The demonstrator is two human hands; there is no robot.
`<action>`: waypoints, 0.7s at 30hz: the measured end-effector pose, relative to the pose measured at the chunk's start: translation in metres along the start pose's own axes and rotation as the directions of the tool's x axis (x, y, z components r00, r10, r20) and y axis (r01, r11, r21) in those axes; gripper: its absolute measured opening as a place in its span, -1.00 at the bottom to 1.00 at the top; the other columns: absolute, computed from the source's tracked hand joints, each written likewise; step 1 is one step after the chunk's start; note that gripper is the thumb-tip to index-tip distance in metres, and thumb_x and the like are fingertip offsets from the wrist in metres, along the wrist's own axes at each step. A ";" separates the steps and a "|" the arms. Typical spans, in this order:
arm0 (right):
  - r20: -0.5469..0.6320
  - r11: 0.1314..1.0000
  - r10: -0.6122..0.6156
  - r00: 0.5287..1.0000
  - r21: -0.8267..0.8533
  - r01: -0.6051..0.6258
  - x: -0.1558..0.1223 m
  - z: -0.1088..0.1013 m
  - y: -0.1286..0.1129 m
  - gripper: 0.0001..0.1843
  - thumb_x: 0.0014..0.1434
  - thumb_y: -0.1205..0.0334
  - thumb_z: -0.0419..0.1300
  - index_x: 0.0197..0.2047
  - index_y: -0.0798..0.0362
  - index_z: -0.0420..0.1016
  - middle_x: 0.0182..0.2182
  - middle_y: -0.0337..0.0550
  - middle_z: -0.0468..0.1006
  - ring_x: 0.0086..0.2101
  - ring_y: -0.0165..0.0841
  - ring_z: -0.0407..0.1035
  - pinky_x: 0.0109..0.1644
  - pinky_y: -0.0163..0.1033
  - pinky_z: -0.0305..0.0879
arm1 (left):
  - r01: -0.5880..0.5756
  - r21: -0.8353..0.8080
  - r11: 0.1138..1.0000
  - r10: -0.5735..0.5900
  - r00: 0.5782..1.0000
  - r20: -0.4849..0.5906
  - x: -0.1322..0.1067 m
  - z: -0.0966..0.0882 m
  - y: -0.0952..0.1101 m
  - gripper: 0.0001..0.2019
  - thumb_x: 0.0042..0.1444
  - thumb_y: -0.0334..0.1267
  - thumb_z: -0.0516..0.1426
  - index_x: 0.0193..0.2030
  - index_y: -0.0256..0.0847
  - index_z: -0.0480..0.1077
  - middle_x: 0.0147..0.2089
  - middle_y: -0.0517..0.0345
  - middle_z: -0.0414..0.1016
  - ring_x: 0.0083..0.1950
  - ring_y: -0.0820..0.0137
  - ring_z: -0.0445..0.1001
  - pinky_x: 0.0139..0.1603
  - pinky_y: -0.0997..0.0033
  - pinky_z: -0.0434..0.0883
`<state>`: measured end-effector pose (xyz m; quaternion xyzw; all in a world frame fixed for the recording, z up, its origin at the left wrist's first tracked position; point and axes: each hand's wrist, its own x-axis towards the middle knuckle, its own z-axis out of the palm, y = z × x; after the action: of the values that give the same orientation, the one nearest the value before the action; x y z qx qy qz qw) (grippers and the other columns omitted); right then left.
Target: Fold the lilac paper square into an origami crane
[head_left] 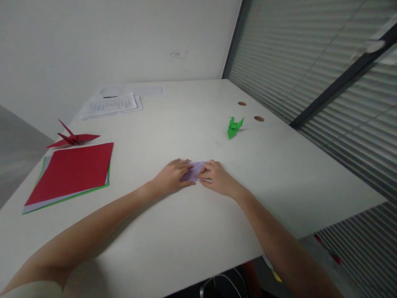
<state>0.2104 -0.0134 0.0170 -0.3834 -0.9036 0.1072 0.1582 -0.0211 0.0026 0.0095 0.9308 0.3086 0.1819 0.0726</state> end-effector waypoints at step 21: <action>-0.012 0.997 -0.072 0.997 0.020 0.073 0.003 0.007 0.007 -0.79 0.32 0.17 0.13 -0.22 -0.04 0.61 -0.27 -0.16 0.55 -0.19 -0.31 0.34 -0.09 -0.16 0.12 | -0.297 -0.043 0.954 0.292 0.952 -0.097 -0.001 -0.002 -0.009 -0.78 0.30 -0.16 0.09 -0.28 -0.26 0.42 0.05 -0.07 0.56 -0.04 0.31 0.58 0.02 0.23 0.47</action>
<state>0.2106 -0.0073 0.0095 -0.3494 -0.9149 0.1083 0.1709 -0.0278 0.0092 0.0085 0.9549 0.1640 0.2407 0.0574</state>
